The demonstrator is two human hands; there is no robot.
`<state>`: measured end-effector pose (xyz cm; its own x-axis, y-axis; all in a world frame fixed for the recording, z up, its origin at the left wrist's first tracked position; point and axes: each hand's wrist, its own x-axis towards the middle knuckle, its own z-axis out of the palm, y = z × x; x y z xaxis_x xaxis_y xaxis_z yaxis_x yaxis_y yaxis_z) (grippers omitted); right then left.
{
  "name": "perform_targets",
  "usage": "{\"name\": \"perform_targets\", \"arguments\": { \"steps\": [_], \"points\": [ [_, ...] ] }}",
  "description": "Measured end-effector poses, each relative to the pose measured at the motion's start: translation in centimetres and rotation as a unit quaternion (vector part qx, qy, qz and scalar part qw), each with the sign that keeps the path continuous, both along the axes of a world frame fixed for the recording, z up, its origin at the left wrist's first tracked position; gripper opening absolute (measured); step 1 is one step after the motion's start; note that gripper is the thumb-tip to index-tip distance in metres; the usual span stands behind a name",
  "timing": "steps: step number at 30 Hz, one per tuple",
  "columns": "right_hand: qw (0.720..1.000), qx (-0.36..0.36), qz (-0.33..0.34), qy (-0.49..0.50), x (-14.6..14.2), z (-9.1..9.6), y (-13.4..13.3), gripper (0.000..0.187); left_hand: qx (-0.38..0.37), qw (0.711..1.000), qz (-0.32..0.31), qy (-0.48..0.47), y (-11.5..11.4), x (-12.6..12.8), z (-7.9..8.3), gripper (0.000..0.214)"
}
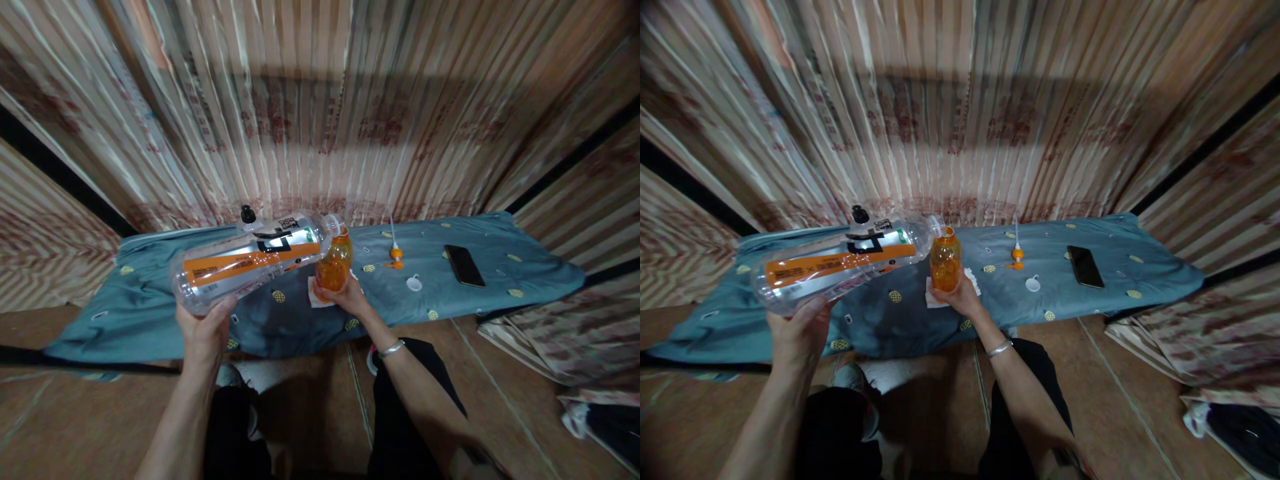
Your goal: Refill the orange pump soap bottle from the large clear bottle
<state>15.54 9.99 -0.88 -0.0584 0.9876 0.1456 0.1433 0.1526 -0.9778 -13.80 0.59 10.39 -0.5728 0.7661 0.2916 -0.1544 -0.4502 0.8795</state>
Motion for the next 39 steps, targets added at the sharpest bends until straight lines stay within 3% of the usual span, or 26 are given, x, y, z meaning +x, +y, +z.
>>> {"name": "perform_targets", "arguments": {
  "steps": [7,16,39],
  "points": [
    [1.000,-0.009,-0.013,0.002,-0.4,1.0,-0.4,0.079,-0.010,1.000,0.000,-0.005,-0.3,-0.1,0.3,0.067],
    [1.000,-0.024,-0.009,-0.002,-1.0,1.6,-0.8,0.085,-0.002,1.000,0.001,-0.004,-0.2,0.3,0.2,0.071],
    [1.000,-0.015,-0.014,0.015,-0.9,1.3,-0.6,0.075,-0.001,1.000,0.007,-0.012,-0.4,0.4,0.2,0.072]
  ]
}}
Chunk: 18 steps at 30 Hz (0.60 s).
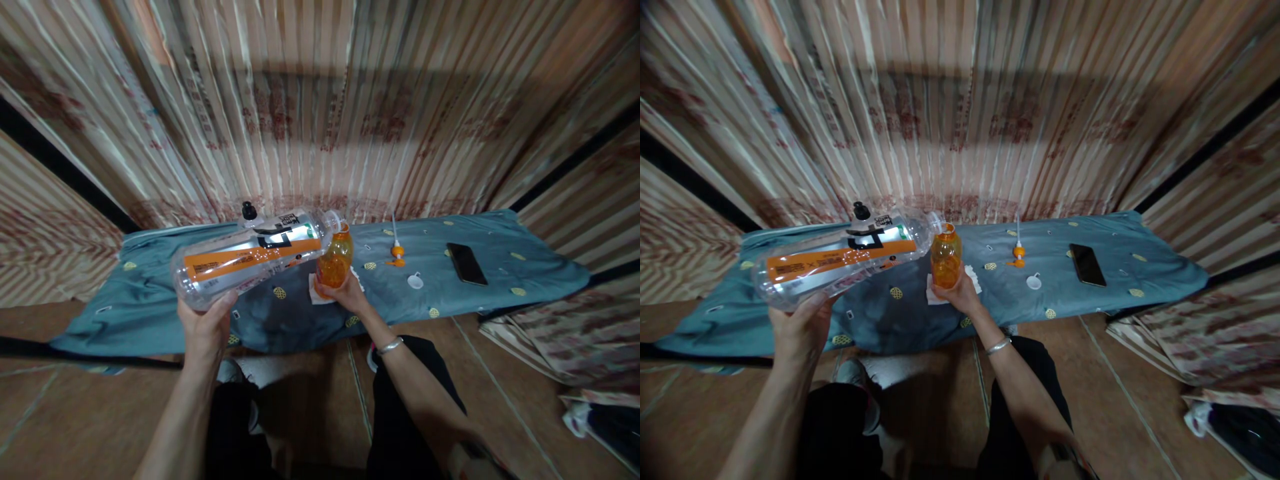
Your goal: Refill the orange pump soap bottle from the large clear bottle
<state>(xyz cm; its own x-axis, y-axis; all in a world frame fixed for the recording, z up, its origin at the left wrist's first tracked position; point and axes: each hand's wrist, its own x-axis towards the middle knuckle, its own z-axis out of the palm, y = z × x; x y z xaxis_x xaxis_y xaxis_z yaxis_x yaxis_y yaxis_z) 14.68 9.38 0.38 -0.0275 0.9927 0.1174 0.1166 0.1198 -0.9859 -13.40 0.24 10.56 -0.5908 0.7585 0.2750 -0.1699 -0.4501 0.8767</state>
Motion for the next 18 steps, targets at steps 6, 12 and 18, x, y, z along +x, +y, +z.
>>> {"name": "perform_targets", "arguments": {
  "steps": [6,12,18],
  "points": [
    [1.000,-0.001,0.009,0.005,0.19,0.15,-0.08,0.075,0.000,1.000,-0.006,0.011,-0.06,-0.23,0.03,0.067],
    [1.000,0.004,0.004,-0.005,0.16,-0.37,0.13,0.074,0.005,1.000,0.005,0.003,0.05,0.03,0.03,0.067],
    [1.000,0.008,-0.002,-0.009,0.29,-0.55,0.17,0.074,0.005,1.000,-0.001,0.003,0.04,-0.04,-0.02,0.071]
  ]
}}
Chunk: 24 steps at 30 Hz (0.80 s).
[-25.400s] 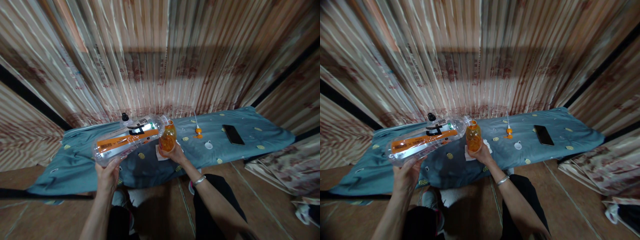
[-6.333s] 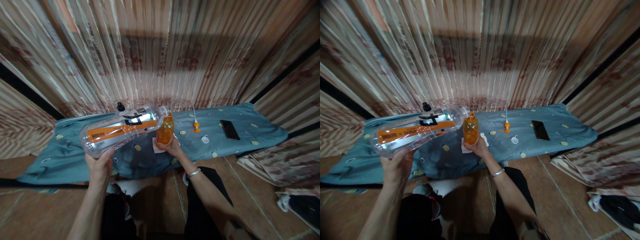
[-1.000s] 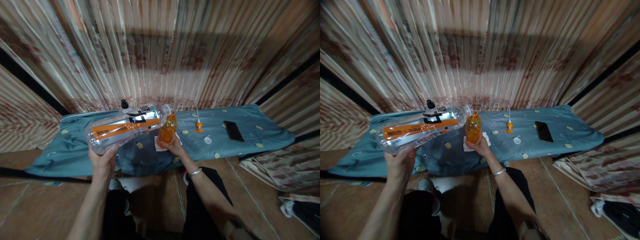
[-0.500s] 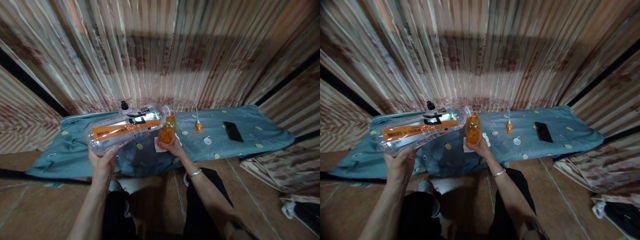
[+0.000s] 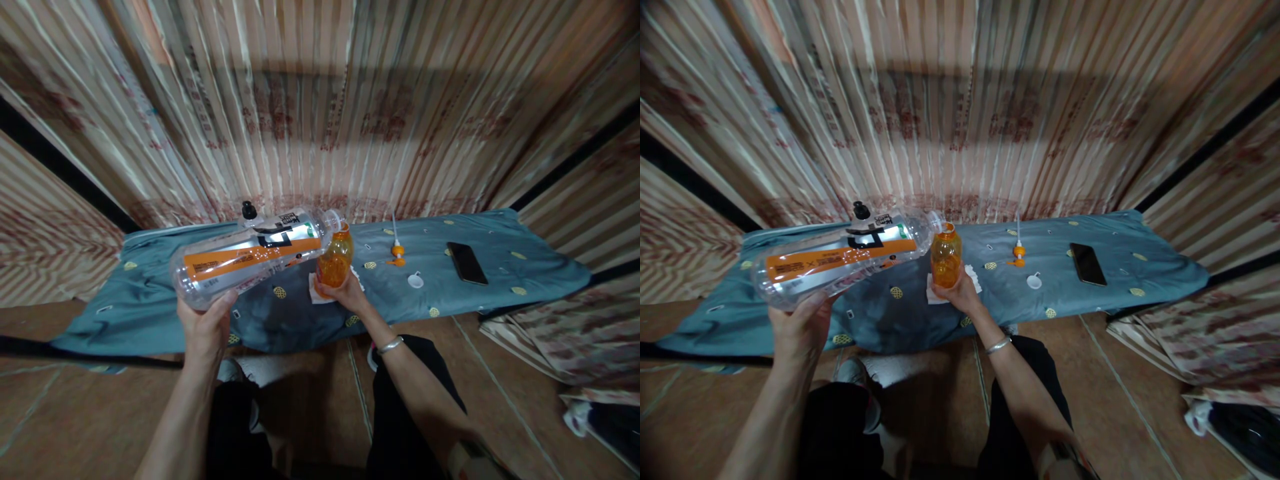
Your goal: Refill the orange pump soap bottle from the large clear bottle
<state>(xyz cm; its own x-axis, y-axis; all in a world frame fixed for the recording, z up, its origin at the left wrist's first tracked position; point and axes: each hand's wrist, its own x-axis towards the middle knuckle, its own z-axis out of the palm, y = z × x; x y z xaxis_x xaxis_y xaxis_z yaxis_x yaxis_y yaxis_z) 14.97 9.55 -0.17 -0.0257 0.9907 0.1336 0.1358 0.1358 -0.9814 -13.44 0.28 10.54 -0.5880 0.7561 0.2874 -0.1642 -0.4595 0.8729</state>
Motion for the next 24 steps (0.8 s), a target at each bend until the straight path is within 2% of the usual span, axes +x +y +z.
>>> {"name": "perform_targets", "arguments": {
  "steps": [6,14,24],
  "points": [
    [1.000,-0.004,-0.005,-0.007,-0.04,-0.09,0.01,0.077,-0.002,1.000,-0.007,0.019,-0.10,-0.19,-0.01,0.070],
    [1.000,0.002,0.002,-0.001,0.03,-0.71,0.25,0.078,-0.011,1.000,-0.007,0.027,-0.06,-0.25,-0.12,0.078],
    [1.000,0.000,0.003,-0.006,0.03,0.00,-0.08,0.078,-0.016,1.000,-0.001,0.015,-0.13,-0.15,0.19,0.079]
  ]
}}
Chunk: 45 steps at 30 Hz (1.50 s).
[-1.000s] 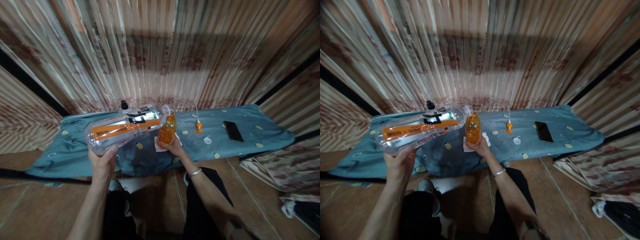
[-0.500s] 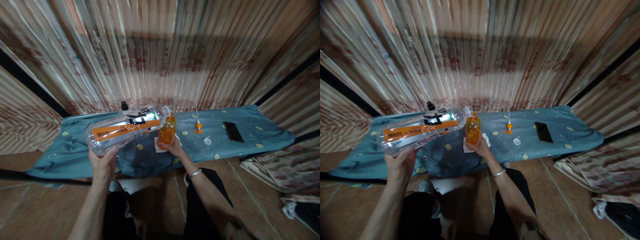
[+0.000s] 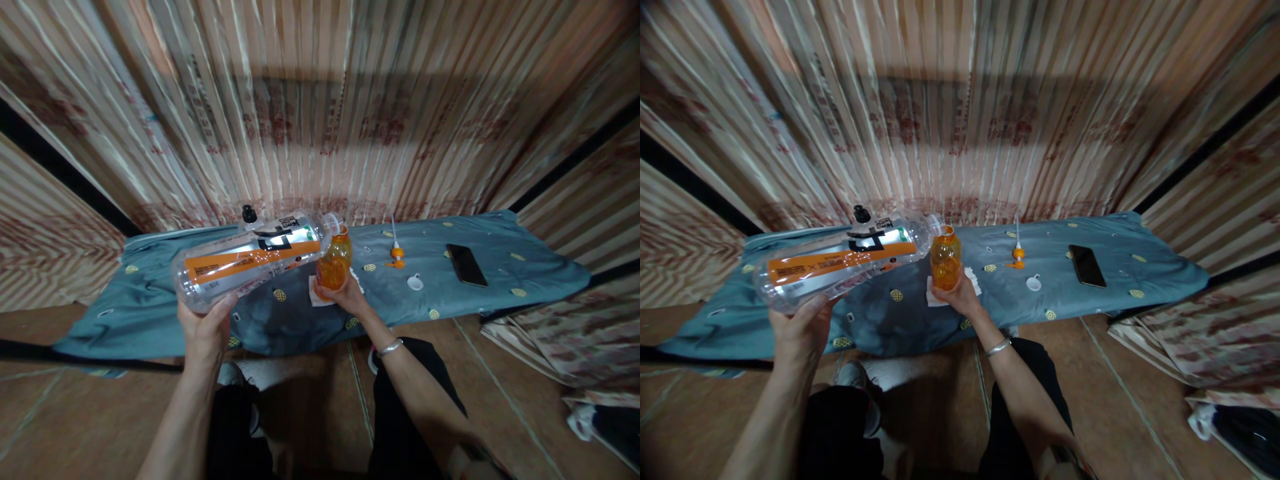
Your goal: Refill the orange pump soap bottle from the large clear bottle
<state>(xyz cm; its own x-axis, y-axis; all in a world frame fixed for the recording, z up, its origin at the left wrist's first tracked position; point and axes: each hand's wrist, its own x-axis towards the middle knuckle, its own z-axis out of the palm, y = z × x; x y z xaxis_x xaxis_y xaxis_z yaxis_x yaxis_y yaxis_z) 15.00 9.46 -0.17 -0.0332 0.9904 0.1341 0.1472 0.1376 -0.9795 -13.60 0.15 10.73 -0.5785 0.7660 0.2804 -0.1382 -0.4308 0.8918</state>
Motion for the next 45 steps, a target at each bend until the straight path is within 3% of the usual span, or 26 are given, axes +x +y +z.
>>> {"name": "perform_targets", "arguments": {
  "steps": [26,35,45],
  "points": [
    [1.000,-0.008,-0.002,-0.012,0.0,0.3,-0.1,0.075,0.017,1.000,0.015,-0.021,0.2,0.3,0.1,0.068],
    [1.000,-0.004,-0.022,-0.015,-0.1,0.1,0.0,0.074,0.008,1.000,0.002,-0.009,0.0,0.2,0.3,0.074],
    [1.000,-0.012,-0.010,0.002,-0.6,1.4,-0.5,0.074,0.014,1.000,0.009,-0.008,0.1,0.2,0.2,0.073]
  ]
}}
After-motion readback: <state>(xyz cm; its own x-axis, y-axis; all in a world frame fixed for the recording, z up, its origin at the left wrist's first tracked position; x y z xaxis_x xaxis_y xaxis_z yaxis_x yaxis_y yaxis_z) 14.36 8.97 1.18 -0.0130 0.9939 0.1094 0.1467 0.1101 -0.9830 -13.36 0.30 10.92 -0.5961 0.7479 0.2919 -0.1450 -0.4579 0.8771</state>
